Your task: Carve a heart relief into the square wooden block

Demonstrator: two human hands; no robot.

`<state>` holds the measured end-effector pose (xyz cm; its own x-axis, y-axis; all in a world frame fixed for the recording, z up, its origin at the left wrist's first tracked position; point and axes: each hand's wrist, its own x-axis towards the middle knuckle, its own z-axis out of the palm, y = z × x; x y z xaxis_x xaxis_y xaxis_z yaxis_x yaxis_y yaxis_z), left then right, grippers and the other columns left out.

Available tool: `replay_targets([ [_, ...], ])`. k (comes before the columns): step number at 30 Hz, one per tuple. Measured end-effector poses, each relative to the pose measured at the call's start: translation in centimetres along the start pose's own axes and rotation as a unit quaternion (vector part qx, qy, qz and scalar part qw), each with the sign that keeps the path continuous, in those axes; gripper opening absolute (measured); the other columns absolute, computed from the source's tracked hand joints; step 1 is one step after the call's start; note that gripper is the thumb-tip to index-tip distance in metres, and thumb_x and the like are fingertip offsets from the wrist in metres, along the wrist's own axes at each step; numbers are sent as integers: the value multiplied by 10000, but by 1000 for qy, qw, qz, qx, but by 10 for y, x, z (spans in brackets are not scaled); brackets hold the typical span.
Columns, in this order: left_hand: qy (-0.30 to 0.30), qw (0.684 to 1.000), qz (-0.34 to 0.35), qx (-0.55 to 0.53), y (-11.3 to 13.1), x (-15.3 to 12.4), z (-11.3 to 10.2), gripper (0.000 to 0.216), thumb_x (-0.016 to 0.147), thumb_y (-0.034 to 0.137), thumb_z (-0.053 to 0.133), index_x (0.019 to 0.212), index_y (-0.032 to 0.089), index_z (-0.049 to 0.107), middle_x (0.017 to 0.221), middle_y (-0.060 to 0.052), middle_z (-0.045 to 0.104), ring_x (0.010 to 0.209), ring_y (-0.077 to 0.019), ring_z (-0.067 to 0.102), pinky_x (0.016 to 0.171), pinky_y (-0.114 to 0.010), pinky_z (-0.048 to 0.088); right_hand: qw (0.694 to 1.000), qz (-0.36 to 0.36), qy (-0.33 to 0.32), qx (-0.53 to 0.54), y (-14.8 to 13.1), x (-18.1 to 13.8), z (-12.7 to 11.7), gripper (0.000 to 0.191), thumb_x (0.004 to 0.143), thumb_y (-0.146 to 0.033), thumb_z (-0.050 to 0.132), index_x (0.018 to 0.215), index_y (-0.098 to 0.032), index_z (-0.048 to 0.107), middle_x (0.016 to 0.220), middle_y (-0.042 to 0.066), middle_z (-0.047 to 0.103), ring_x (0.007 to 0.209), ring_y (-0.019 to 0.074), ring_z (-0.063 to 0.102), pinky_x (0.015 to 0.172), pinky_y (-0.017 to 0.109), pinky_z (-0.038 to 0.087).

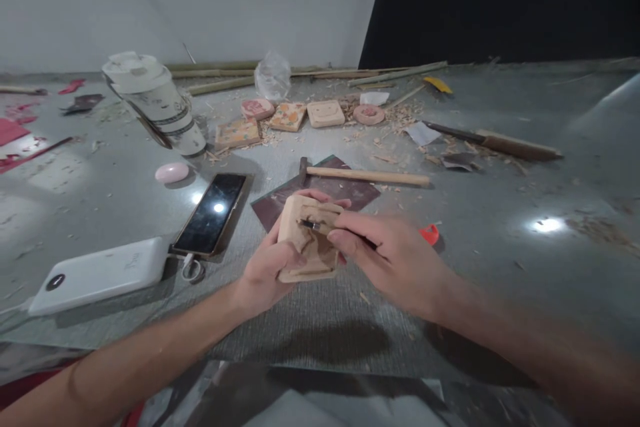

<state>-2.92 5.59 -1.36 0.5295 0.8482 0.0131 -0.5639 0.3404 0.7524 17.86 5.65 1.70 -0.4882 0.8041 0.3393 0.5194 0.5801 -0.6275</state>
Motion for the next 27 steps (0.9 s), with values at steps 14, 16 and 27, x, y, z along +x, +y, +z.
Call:
replay_targets([
  [14,23,997,39,63,0,4,-1,623,721,180,685,1331,287,620,1462,-60,673,1172,-260,688,912,-368,597,999,-1,17,-31,5,2,-3,362,1155,-354,538,842,-212,651,676,-38,573,604,120,467,571,305,297],
  [16,36,994,52,93,0,3,-2,629,723,157,697,1335,281,629,1500,-62,653,1167,-246,679,921,-350,582,979,111,-61,162,3,7,-3,416,1150,-460,530,816,-227,618,629,-66,464,551,111,391,531,290,286],
  [27,31,999,12,-13,7,7,2,673,666,239,698,1334,271,631,1429,-84,693,1136,-307,699,943,-480,643,998,45,43,-3,5,8,-19,311,1116,-316,575,823,-234,636,668,-40,578,601,119,482,608,302,353],
])
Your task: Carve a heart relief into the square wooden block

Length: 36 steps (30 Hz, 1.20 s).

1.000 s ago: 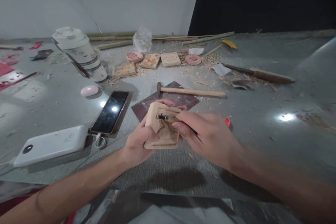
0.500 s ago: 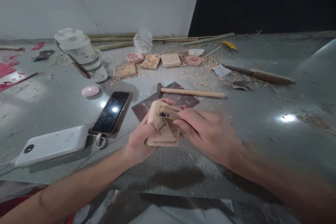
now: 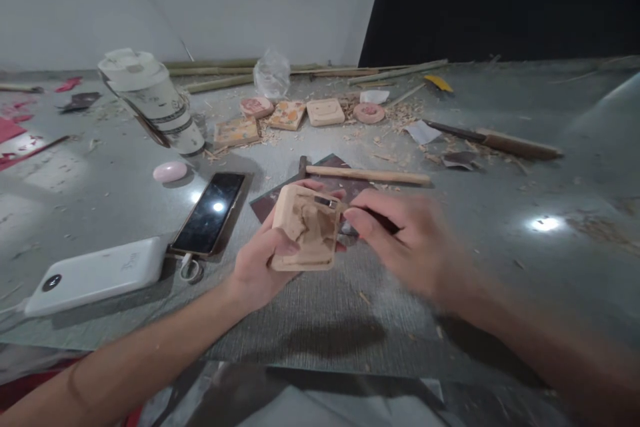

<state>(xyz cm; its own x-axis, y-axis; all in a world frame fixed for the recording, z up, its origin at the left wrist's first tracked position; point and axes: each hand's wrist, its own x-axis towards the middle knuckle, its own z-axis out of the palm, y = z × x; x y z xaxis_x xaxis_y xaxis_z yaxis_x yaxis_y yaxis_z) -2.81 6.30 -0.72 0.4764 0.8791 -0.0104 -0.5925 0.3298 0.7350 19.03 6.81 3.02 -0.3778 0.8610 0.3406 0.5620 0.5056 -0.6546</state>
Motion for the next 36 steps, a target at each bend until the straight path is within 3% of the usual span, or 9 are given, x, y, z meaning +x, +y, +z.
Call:
replay_targets([
  [4,-6,1000,16,23,1,-1,-1,652,681,212,689,1328,277,652,1515,-73,661,1122,-276,692,950,-437,622,991,-85,18,-106,-2,-5,2,274,1098,-253,603,828,-225,644,622,-48,570,532,114,439,566,312,321],
  [8,-2,998,35,46,0,-2,-2,675,681,185,676,1349,280,659,1546,-67,632,1242,-290,658,960,-403,604,979,-124,29,-157,-2,-9,7,289,1120,-272,581,854,-208,672,641,-25,612,556,133,474,567,336,312],
  [15,6,994,54,91,-3,-3,-2,700,670,155,695,1356,293,685,1523,-42,611,1231,-259,606,985,-357,562,971,-137,40,-191,-6,-12,8,328,1139,-278,533,850,-207,671,635,-25,614,543,133,448,551,344,296],
  [23,11,981,91,168,-4,-7,-5,801,664,84,685,1421,343,667,1467,-4,628,1138,-216,583,898,-293,502,961,-128,55,-238,-15,-18,6,365,1129,-290,565,778,-207,622,621,-26,576,524,121,401,528,358,203],
  [26,4,981,79,178,-5,-9,-6,802,680,103,679,1447,334,639,1412,-24,639,1140,-231,586,898,-310,510,963,-134,47,-230,-15,-18,6,370,1134,-283,558,780,-200,626,615,-31,561,522,119,388,520,349,213],
  [31,1,993,63,95,-8,-9,3,722,674,160,681,1376,315,615,1588,-41,581,1252,-275,618,933,-376,561,979,-130,32,-155,-12,-15,9,319,1133,-240,541,827,-209,628,616,-46,539,530,118,389,533,313,272],
  [36,-9,997,43,68,-5,-12,6,679,696,139,694,1342,340,637,1621,-8,603,1244,-271,680,887,-372,585,992,-103,11,-76,-10,-13,15,318,1129,-244,547,813,-236,584,618,-62,526,541,114,413,555,293,315],
])
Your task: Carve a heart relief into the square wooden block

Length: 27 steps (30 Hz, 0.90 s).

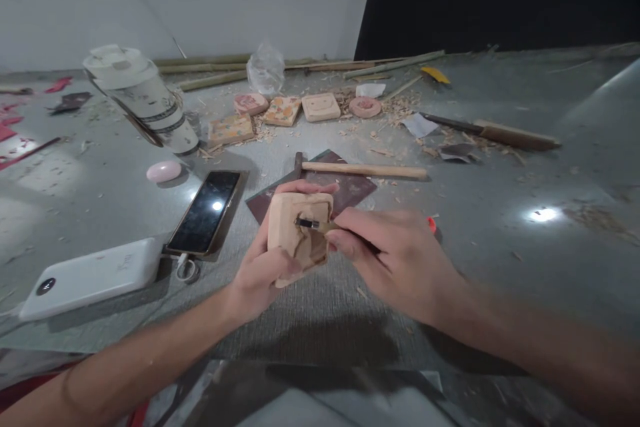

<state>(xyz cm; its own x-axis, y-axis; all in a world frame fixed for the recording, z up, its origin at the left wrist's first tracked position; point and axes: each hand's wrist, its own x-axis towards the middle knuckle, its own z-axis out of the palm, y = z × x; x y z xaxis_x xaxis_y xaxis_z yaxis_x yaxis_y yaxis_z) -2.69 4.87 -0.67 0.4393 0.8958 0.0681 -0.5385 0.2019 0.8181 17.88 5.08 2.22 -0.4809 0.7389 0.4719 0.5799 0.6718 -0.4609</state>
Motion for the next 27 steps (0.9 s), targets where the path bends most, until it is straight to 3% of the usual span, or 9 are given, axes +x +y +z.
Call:
replay_targets([
  [7,-39,999,-10,-5,-1,-1,-8,710,672,195,698,1367,323,636,1607,-40,630,1360,-324,646,998,-425,604,996,-33,-2,-87,2,-3,-7,360,1155,-311,503,809,-245,576,632,-25,565,544,140,406,539,343,284],
  [12,-41,999,-16,1,1,0,-6,645,717,190,756,1336,336,647,1610,-27,640,1384,-327,640,1032,-435,601,999,-26,-2,-24,3,-3,0,358,1168,-313,488,822,-242,546,650,-37,578,556,125,450,563,316,317],
  [15,-38,999,-12,-9,3,0,-2,627,711,188,771,1313,324,656,1595,-43,649,1357,-327,654,1008,-425,619,999,-38,17,-22,2,-3,4,364,1176,-303,472,827,-230,546,648,-48,568,549,112,433,548,296,303],
  [20,-46,998,-31,-42,3,-1,1,631,715,194,742,1328,301,639,1567,-59,664,1192,-281,712,1005,-424,614,987,-89,32,-133,4,-3,0,435,1190,-343,454,789,-221,571,626,-22,571,553,124,434,532,318,256],
  [23,-40,998,-33,-43,2,-2,0,661,681,188,720,1327,302,636,1561,-47,669,1087,-254,729,952,-402,617,994,-61,13,-88,4,-2,1,407,1180,-328,462,800,-229,568,631,-31,567,552,126,435,537,317,260],
  [27,-28,999,-18,-19,0,-2,-1,671,685,194,725,1336,322,630,1559,-33,664,1275,-311,694,950,-398,608,1000,-21,11,4,2,-4,7,359,1175,-310,459,842,-236,569,629,-55,549,540,119,423,558,292,308],
])
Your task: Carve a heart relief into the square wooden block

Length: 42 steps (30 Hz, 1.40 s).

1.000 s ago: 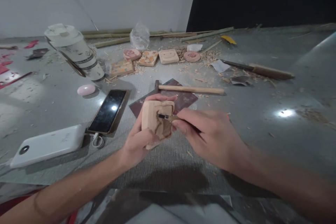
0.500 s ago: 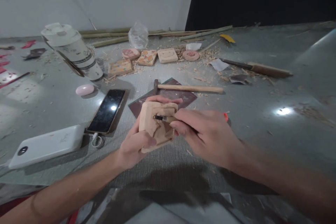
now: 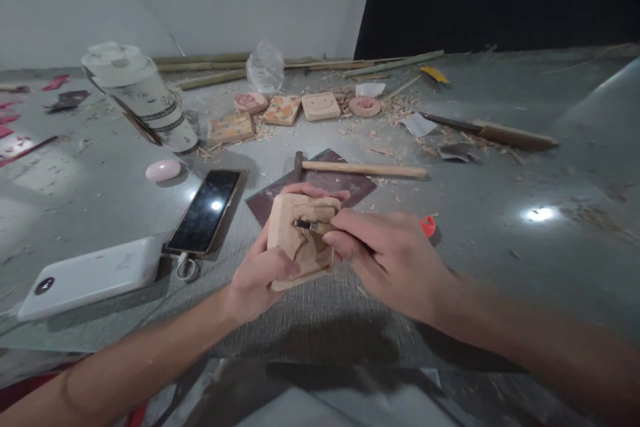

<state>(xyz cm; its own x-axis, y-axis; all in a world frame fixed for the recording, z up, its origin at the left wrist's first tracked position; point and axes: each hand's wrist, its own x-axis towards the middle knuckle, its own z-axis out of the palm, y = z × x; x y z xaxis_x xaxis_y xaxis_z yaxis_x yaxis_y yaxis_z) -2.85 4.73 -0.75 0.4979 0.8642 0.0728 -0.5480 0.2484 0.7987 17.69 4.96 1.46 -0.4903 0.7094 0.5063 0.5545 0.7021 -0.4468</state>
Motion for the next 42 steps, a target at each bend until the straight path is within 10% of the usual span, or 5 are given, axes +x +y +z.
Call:
replay_targets([
  [19,-7,999,-18,-29,1,1,4,614,721,180,726,1313,308,622,1532,-41,672,1203,-271,708,972,-411,620,970,-96,62,-213,-5,0,-3,390,1173,-299,530,816,-186,637,640,-17,603,548,122,461,510,333,279],
  [25,39,999,4,9,-1,3,3,649,675,170,728,1302,305,624,1530,-19,655,1109,-231,699,799,-295,599,997,41,-8,61,-2,4,3,384,1180,-333,494,818,-216,552,623,-73,474,538,94,367,536,285,288],
  [35,53,996,56,45,-6,13,-4,637,709,189,691,1337,283,642,1434,-52,671,1073,-232,664,824,-335,565,716,364,-150,576,-3,13,9,480,1064,-647,619,821,-236,571,577,-124,298,496,83,138,453,264,136],
  [37,46,997,53,29,-4,13,-2,652,708,206,691,1354,269,626,1483,-70,660,1134,-260,670,851,-358,584,746,352,-125,551,-1,13,8,497,1061,-667,614,814,-238,573,584,-117,301,503,89,161,457,267,146],
  [42,37,999,22,-17,2,11,1,661,708,210,696,1358,262,585,1557,-89,615,1176,-314,689,893,-446,634,950,214,-17,226,5,14,-8,402,1122,-433,577,776,-228,594,644,-54,477,586,112,399,554,284,296],
])
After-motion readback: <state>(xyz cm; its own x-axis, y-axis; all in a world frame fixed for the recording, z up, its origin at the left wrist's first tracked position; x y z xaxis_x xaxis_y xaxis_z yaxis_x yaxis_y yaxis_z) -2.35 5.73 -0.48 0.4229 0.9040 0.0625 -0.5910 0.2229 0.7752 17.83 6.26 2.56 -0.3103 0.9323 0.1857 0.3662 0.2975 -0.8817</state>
